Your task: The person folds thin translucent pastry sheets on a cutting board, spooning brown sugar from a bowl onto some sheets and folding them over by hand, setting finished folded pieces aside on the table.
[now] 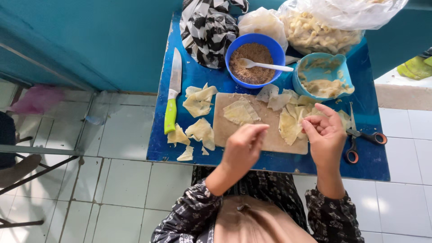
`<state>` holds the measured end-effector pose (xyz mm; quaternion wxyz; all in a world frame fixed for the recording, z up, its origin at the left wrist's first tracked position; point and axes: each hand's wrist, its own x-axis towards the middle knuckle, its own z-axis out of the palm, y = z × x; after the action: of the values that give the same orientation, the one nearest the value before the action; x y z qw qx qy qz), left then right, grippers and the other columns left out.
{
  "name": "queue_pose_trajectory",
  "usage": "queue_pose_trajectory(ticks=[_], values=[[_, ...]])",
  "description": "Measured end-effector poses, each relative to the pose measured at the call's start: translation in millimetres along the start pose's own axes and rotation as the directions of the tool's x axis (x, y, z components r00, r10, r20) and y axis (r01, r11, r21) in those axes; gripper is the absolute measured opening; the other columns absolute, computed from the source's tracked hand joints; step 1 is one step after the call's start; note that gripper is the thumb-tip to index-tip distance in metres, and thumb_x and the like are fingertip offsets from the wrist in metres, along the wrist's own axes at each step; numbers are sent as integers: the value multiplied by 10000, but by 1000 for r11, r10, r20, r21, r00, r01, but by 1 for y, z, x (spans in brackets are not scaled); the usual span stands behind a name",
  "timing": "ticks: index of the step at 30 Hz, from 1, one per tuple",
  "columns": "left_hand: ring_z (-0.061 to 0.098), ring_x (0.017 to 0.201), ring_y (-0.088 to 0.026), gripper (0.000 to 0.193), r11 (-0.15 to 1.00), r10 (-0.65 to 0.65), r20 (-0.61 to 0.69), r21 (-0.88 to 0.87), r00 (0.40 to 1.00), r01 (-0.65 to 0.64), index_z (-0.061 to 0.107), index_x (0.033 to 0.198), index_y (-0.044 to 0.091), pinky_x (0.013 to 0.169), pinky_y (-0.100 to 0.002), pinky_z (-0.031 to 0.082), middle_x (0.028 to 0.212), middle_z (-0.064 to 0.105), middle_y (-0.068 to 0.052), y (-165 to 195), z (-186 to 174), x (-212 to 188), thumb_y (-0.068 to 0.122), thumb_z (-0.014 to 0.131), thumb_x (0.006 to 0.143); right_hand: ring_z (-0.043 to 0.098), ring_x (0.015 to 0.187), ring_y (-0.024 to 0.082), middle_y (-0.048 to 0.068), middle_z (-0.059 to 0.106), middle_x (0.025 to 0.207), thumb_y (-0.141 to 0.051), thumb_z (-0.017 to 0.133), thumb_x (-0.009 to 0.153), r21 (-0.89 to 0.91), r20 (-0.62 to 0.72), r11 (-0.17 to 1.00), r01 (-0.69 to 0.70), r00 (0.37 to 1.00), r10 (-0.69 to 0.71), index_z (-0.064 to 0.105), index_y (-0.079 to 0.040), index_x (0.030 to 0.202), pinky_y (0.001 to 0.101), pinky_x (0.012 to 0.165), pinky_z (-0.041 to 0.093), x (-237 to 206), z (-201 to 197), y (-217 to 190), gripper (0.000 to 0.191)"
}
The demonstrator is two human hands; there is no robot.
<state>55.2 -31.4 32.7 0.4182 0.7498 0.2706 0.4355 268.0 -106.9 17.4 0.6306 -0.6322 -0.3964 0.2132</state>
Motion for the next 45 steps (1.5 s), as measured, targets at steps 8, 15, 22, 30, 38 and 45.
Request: queue_pose_trajectory(ticks=[8, 15, 22, 30, 38, 45], values=[[642, 1053, -55, 396, 528, -333, 439, -647, 835, 550, 584, 1353, 25, 924, -219, 535, 1201, 683, -3, -29, 26, 12, 113, 683, 979, 647, 882, 122, 124, 723, 1026, 29, 638, 964, 402, 398, 814, -419, 881, 257, 524, 11, 1479, 228, 779, 484, -1, -4, -12, 528], [633, 944, -44, 179, 554, -389, 390, -625, 835, 550, 662, 1163, -5, 798, -207, 523, 1052, 684, 1, -48, 12, -2, 99, 680, 1019, 689, 938, 150, 136, 736, 1048, -30, 581, 976, 372, 403, 821, -434, 872, 278, 466, -4, 1462, 264, 860, 531, -7, 16, -14, 500], [661, 990, -105, 251, 807, -374, 169, -425, 912, 409, 638, 1238, 51, 870, -244, 554, 1133, 669, -27, -22, 0, 9, 71, 672, 990, 654, 925, 147, 88, 661, 1043, 93, 650, 941, 359, 219, 887, -290, 950, 222, 519, 26, 1476, 270, 849, 536, -21, 14, -10, 555], [678, 1019, -313, 249, 985, -55, 86, 166, 995, 40, 658, 1231, 93, 859, -365, 563, 1173, 652, -109, -7, 6, 11, 70, 702, 987, 653, 880, 245, 102, 666, 1020, -9, 754, 1059, -829, 232, 408, 382, 900, -370, 538, 2, 1524, 360, 837, 525, -3, -46, -20, 513], [622, 981, -306, 396, 896, -18, 122, 443, 992, -39, 635, 1309, 79, 841, -420, 532, 1169, 611, -102, -11, 51, 32, 123, 687, 919, 626, 973, 277, 67, 669, 994, -34, 801, 1013, -848, 307, 328, 416, 890, -336, 577, -43, 1501, 424, 918, 476, -5, -38, -15, 536], [623, 1093, -286, 396, 835, -50, 209, 545, 977, -74, 660, 1267, 128, 893, -414, 531, 1241, 606, -62, -12, 63, 45, 94, 661, 872, 642, 1027, 297, 53, 700, 1008, -1, 777, 890, -691, 397, 539, 482, 876, -274, 513, -38, 1501, 427, 963, 443, 1, -5, -11, 666]])
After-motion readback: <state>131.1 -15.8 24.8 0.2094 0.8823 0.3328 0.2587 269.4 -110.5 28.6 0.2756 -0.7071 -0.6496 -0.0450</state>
